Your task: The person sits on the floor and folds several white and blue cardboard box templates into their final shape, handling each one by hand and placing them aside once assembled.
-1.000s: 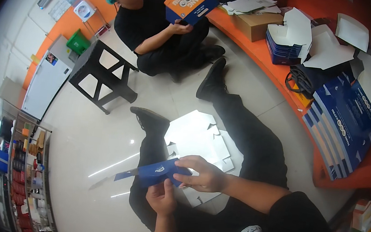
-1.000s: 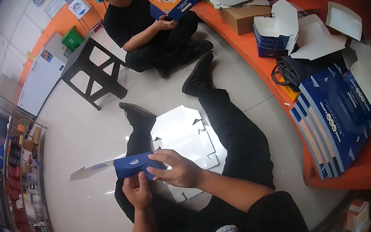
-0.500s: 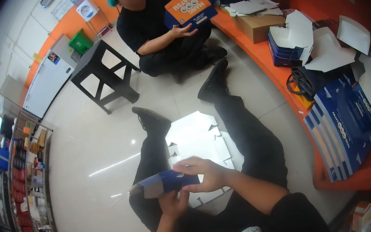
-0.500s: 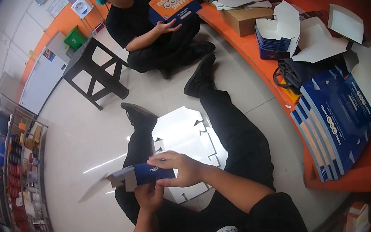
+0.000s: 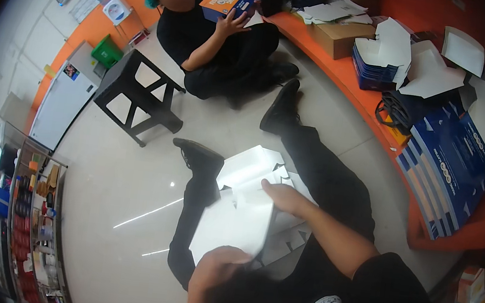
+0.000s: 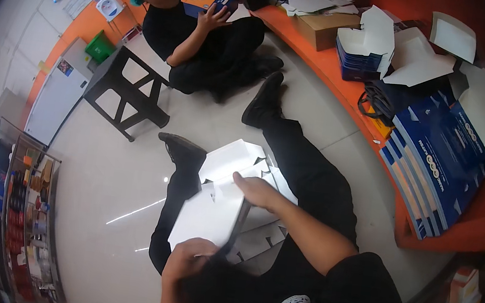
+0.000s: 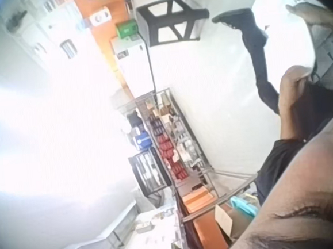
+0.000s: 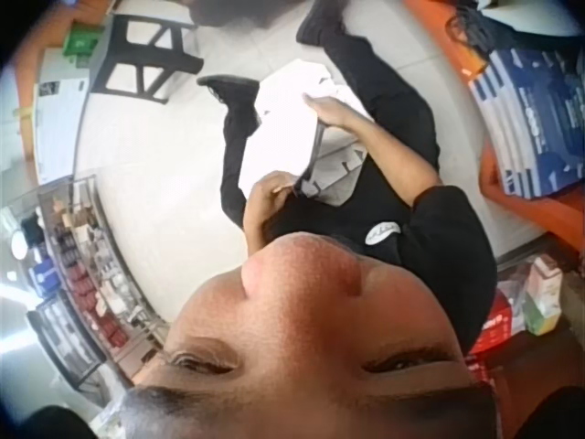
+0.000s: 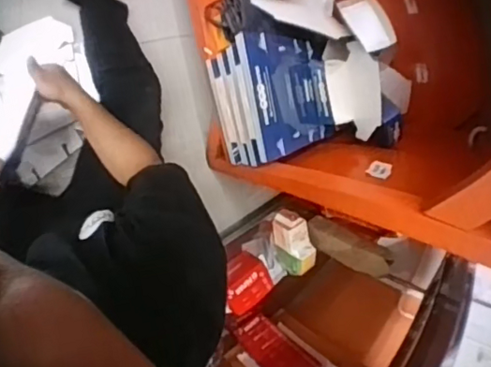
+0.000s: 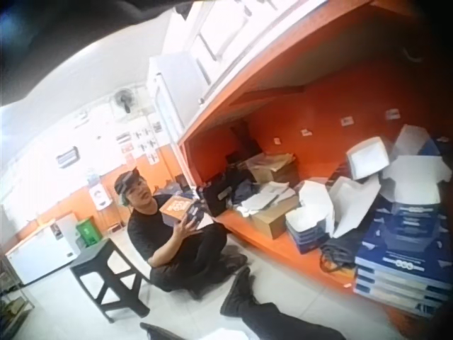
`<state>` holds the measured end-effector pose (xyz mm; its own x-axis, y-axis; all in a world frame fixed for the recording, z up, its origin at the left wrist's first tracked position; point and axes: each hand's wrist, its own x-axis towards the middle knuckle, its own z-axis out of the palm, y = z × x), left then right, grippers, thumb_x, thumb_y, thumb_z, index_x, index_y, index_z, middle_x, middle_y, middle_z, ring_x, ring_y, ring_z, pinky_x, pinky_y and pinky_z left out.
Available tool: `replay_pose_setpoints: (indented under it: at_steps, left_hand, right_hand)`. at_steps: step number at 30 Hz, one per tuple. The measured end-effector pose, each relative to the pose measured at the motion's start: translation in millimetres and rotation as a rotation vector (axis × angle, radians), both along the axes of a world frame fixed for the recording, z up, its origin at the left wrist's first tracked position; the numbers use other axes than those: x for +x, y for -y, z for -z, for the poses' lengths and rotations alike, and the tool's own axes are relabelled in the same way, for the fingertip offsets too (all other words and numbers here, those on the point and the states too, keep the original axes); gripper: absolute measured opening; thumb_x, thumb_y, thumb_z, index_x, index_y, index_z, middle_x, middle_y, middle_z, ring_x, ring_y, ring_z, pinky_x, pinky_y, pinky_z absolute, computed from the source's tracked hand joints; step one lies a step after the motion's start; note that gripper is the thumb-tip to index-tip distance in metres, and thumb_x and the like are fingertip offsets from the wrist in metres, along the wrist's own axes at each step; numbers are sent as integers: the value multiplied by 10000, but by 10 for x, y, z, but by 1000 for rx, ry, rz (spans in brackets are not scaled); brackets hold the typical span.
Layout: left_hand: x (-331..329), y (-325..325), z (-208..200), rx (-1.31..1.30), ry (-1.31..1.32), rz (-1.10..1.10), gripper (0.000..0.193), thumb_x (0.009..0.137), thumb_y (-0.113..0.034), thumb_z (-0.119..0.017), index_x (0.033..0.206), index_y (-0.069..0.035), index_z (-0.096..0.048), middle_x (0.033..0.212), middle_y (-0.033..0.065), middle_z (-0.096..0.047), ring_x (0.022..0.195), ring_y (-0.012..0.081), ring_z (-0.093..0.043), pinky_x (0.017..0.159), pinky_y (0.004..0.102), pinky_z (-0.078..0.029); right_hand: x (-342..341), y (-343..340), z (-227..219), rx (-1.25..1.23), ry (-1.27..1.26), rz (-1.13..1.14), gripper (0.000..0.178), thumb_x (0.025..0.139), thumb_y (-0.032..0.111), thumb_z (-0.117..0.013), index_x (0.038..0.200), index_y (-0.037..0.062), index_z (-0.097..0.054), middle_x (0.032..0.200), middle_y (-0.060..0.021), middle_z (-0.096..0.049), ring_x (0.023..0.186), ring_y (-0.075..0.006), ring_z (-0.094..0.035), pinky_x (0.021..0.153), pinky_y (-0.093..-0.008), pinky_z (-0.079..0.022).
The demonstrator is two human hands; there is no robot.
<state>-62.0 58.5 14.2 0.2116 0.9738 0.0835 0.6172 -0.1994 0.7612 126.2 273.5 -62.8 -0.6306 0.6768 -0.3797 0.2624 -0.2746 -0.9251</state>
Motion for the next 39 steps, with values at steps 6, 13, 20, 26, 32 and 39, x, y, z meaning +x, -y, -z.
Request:
replay_pose_setpoints:
  at_steps: [6, 13, 20, 26, 32, 39]
  left_hand:
    - [139, -105, 113, -137, -11, -366, 208, 904, -176, -765, 996, -5, -689, 860, 153, -690, 811, 302, -684, 729, 390, -511]
    - [4, -75, 510, -315, 867, -313, 238, 1048, -139, -600, 1255, -25, -568, 1131, 61, -661, 1017, 156, -636, 899, 321, -526]
    - [173, -195, 560, -398, 895, -407, 268, 1030, -111, -623, 1266, 10, -580, 1184, 99, -660, 1079, 159, -623, 944, 309, -509]
    - [101, -139, 709, -327, 910, -454, 238, 1016, -95, -643, 1232, -5, -598, 1114, 66, -662, 1030, 138, -624, 912, 279, -510]
    - [208, -136, 683, -314, 927, -495, 225, 1019, -119, -645, 1206, -5, -596, 1113, 69, -664, 1016, 140, -625, 909, 286, -508]
    - [224, -144, 703, -343, 958, -506, 252, 1056, -140, -575, 1261, 5, -584, 1139, 84, -658, 1026, 153, -624, 931, 314, -506]
  right_hand:
    - [-93, 413, -201, 817, -511, -160, 317, 1004, 367, -630, 1172, 106, -698, 1177, -99, -695, 1179, -292, -612, 1094, -475, -332]
    - [18, 421, -367, 796, -379, -153, 346, 881, 407, -775, 1044, 107, -720, 957, -81, -677, 951, -278, -608, 940, -393, -411]
    - [22, 405, -275, 987, -298, -190, 299, 856, 331, -763, 1031, 99, -693, 957, -85, -679, 963, -294, -621, 952, -405, -415]
    - [27, 383, -274, 950, -300, -327, 257, 857, 317, -759, 1020, 124, -709, 962, -72, -672, 963, -281, -624, 943, -396, -414]
    - [75, 328, -342, 830, -350, -439, 231, 833, 302, -798, 976, 125, -753, 1089, -71, -635, 1030, -278, -592, 975, -403, -419]
    - [90, 297, -342, 791, -332, -544, 269, 816, 282, -802, 1010, 96, -786, 998, -110, -724, 974, -322, -674, 914, -416, -502]
